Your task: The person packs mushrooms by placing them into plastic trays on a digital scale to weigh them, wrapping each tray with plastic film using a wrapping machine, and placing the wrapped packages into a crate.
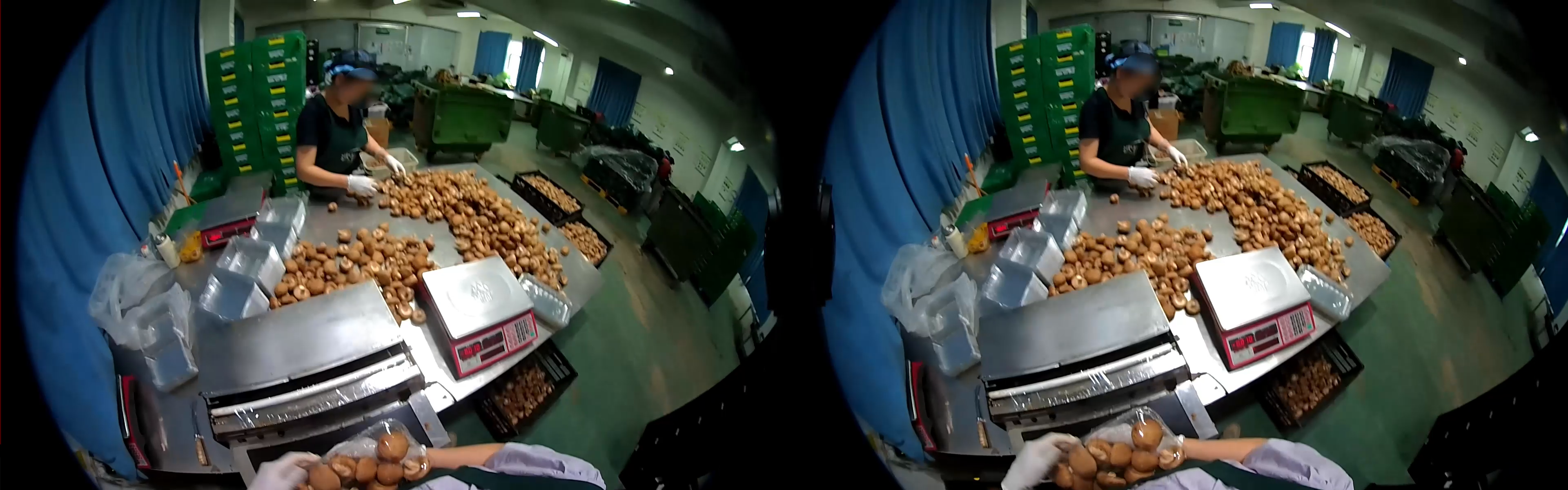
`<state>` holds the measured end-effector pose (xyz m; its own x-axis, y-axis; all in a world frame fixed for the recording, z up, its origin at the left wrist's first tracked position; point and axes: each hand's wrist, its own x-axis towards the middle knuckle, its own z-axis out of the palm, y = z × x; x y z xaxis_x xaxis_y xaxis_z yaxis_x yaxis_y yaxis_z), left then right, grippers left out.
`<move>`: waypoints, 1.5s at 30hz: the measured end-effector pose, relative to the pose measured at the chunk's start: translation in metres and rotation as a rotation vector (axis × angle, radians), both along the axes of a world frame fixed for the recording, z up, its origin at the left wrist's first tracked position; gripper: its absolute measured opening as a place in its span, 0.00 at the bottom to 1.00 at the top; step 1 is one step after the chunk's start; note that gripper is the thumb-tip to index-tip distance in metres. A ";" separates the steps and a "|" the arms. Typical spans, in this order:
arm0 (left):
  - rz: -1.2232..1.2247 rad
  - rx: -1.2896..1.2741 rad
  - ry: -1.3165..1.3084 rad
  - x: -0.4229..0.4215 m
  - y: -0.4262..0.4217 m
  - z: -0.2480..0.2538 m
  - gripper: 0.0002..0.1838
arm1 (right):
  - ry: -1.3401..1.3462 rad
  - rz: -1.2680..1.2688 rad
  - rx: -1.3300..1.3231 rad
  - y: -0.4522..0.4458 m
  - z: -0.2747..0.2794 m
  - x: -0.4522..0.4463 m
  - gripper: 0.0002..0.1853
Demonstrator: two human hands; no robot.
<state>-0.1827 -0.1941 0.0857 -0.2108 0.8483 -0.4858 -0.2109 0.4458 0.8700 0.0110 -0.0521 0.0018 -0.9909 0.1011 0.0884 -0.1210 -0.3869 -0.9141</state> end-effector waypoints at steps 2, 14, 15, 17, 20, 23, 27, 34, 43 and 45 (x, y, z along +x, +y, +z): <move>-0.335 0.048 0.813 0.032 0.008 0.027 0.21 | -0.089 -0.098 0.262 0.007 -0.023 0.000 0.15; 0.527 0.277 0.682 0.010 -0.036 -0.099 0.13 | -0.225 -0.238 1.108 0.006 -0.123 -0.017 0.11; 0.674 0.149 0.634 0.007 -0.054 -0.095 0.17 | -0.072 -0.314 1.054 -0.001 -0.107 -0.024 0.09; 1.023 0.114 0.271 0.000 -0.096 -0.093 0.23 | 0.014 -0.377 0.956 0.000 -0.074 -0.033 0.06; 1.568 0.073 0.305 -0.011 -0.179 -0.132 0.24 | 0.004 -0.359 0.993 0.002 -0.077 -0.036 0.06; 2.034 -0.001 0.339 -0.011 -0.271 -0.179 0.25 | 0.016 -0.331 1.035 0.001 -0.079 -0.037 0.06; 2.301 -0.472 0.391 0.026 -0.391 -0.249 0.32 | -0.006 -0.304 1.078 0.002 -0.078 -0.033 0.06; 2.293 -0.999 0.118 0.072 -0.465 -0.331 0.35 | -0.099 -0.336 1.116 -0.001 -0.079 -0.032 0.05; 1.941 -1.376 -0.249 0.018 -0.459 -0.372 0.42 | -0.201 -0.394 1.087 -0.007 -0.081 -0.036 0.05; 1.910 -1.467 -0.186 0.011 -0.449 -0.360 0.41 | -0.217 -0.421 1.069 -0.010 -0.080 -0.037 0.05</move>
